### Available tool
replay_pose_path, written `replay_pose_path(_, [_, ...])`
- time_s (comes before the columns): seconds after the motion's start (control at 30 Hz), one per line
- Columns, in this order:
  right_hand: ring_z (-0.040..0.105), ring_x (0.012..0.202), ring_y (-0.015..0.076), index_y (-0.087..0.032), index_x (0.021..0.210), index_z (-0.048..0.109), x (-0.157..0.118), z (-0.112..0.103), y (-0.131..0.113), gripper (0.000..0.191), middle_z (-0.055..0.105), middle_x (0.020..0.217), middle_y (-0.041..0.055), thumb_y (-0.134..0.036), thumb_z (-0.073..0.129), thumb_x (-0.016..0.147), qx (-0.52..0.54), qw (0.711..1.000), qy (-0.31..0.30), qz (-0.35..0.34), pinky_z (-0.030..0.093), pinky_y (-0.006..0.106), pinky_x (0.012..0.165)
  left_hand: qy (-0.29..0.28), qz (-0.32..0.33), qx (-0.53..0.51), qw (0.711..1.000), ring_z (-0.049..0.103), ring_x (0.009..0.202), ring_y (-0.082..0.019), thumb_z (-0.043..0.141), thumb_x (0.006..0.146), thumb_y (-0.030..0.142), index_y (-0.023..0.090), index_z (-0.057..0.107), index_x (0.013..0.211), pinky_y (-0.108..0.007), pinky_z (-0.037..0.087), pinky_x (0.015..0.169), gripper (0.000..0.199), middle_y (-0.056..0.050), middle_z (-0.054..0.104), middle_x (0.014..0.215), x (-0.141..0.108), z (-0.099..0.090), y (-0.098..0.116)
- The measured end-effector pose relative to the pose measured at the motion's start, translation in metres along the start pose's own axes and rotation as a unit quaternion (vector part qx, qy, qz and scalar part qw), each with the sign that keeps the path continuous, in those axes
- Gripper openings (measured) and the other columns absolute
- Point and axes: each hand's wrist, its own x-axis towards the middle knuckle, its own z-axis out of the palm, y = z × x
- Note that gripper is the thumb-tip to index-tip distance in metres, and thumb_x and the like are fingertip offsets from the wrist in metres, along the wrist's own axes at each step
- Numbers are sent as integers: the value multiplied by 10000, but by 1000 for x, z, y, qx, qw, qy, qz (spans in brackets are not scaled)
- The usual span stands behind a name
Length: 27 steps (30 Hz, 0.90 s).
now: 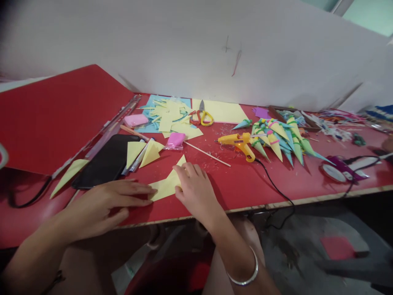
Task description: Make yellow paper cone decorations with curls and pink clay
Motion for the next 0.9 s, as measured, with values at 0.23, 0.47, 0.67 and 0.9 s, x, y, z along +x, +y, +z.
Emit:
replay_pose_path(0.23, [425,1008,273,-185,1063,531,-1,8,-14,355,493,1121,117,-330,529,738,-16,1000,4,10,386,434,844,14,2,-21,1000,570,1020,-145,392,657,57,322,650,978,-271,445,888,490,46,623,1113,-2,2,-6])
replay_pose_path(0.47, [397,1051,296,-180,1124,499,-1,15,-24,532,457,1192,133,-453,580,674,-13,998,23,57,353,454,874,17,16,5,1000,553,1028,-186,426,683,94,303,654,977,-342,422,918,426,13,633,1096,-2,3,-6])
replay_pose_path(0.67, [401,1075,294,-194,1118,493,-1,12,-7,496,473,1159,125,-388,581,670,-16,997,25,75,347,456,892,20,5,-19,1000,557,1022,-174,426,690,102,315,666,949,-324,416,925,412,20,622,1116,-3,1,-6])
replay_pose_path(0.9, [379,1133,306,-196,1130,460,-8,3,17,495,446,1196,134,-400,555,691,-28,995,7,94,311,506,929,22,-1,-33,999,562,1022,-170,429,691,105,314,672,937,-306,430,916,404,23,627,1108,-5,0,-8])
